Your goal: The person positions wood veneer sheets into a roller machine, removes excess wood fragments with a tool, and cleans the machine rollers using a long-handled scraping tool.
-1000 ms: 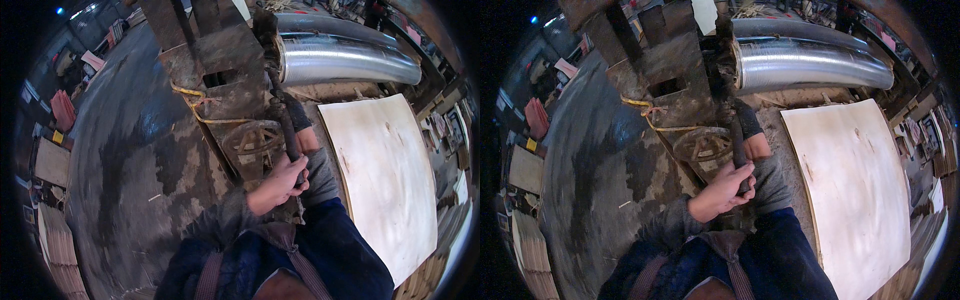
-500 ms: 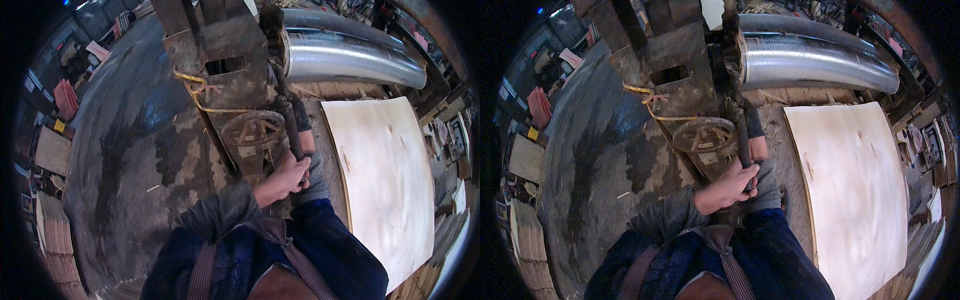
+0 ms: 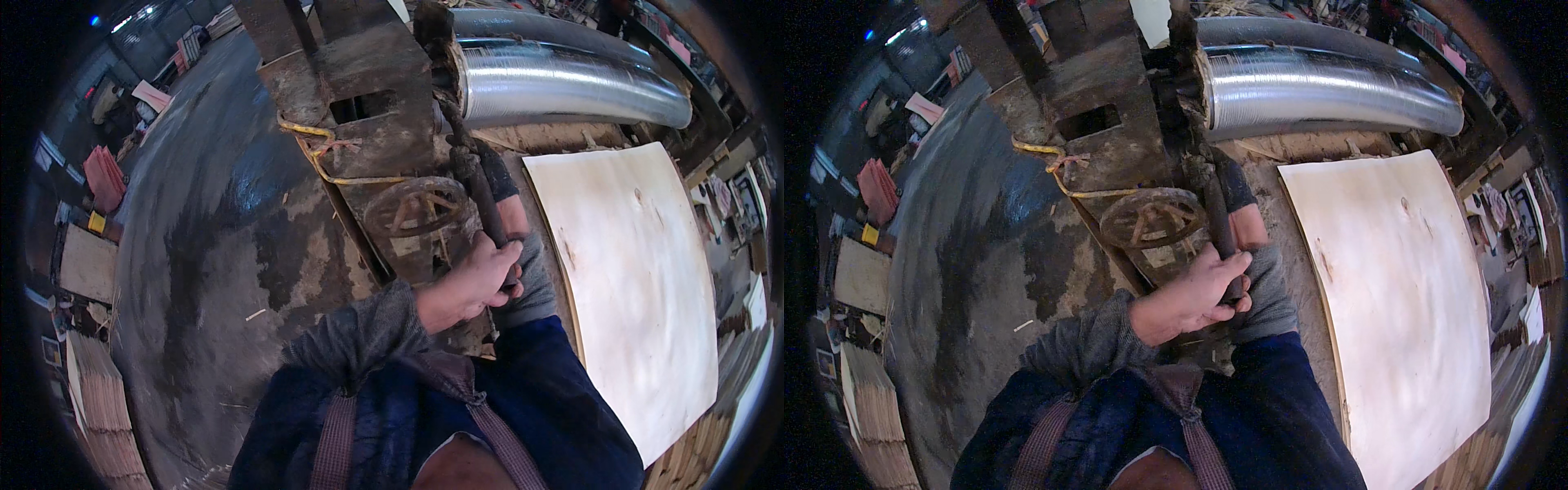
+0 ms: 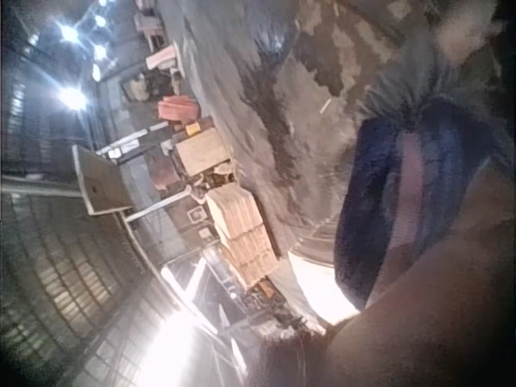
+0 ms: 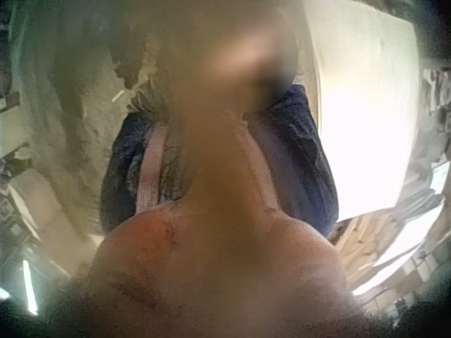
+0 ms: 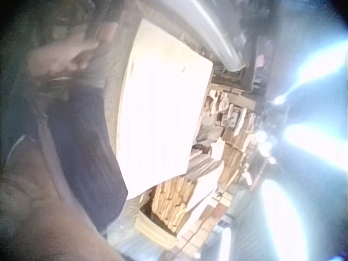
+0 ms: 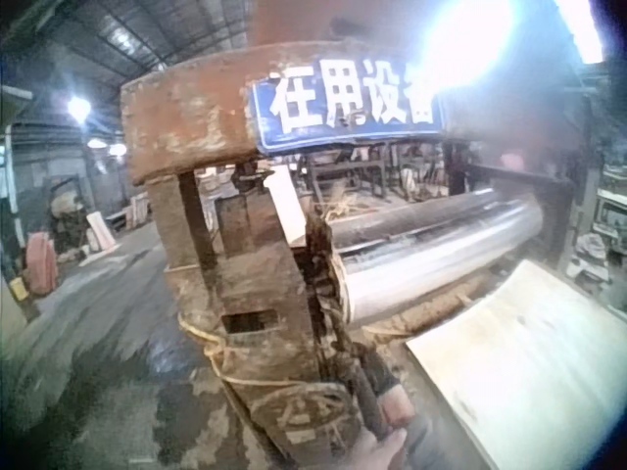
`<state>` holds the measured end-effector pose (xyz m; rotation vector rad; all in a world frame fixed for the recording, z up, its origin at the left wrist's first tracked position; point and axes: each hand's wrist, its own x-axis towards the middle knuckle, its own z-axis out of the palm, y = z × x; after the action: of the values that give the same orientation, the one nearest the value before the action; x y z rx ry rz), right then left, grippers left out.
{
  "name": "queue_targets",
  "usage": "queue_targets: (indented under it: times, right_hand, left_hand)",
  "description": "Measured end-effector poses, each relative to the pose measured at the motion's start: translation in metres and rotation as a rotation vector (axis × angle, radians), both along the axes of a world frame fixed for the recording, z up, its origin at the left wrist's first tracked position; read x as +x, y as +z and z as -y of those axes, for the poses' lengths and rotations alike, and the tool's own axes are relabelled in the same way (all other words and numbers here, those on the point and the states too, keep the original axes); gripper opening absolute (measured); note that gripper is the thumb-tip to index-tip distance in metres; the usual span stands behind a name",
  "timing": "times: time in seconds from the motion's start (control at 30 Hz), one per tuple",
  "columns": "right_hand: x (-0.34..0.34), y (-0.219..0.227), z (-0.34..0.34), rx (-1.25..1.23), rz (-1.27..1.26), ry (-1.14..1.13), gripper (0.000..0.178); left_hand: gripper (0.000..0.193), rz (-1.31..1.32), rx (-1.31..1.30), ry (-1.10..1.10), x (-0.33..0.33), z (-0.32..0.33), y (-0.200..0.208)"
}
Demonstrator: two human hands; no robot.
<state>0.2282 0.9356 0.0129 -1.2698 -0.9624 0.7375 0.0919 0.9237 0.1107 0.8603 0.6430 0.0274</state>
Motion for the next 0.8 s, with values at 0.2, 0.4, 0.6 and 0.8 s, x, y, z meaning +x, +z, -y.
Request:
queue_targets:
  times: [0.2, 0.4, 0.6, 0.8]
  right_hand:
    - [0.029, 0.013, -0.041, 0.0, 0.211, 0.025, 0.01]
    - [0.043, 0.007, -0.085, 0.013, 0.352, 0.014, 0.01]
    - [0.048, 0.008, -0.093, -0.01, 0.344, 0.02, 0.009]
    - [0.047, 0.024, -0.087, 0.175, 0.26, 0.0, 0.015]
  left_hand:
    - [0.015, 0.04, -0.128, -0.012, -0.01, -0.003, 0.02]
    - [0.018, 0.107, -0.216, 0.001, -0.022, -0.015, 0.028]
    - [0.018, 0.198, -0.27, -0.023, -0.023, -0.023, 0.025]
    - [0.021, 0.258, -0.365, -0.076, -0.012, -0.025, 0.027]
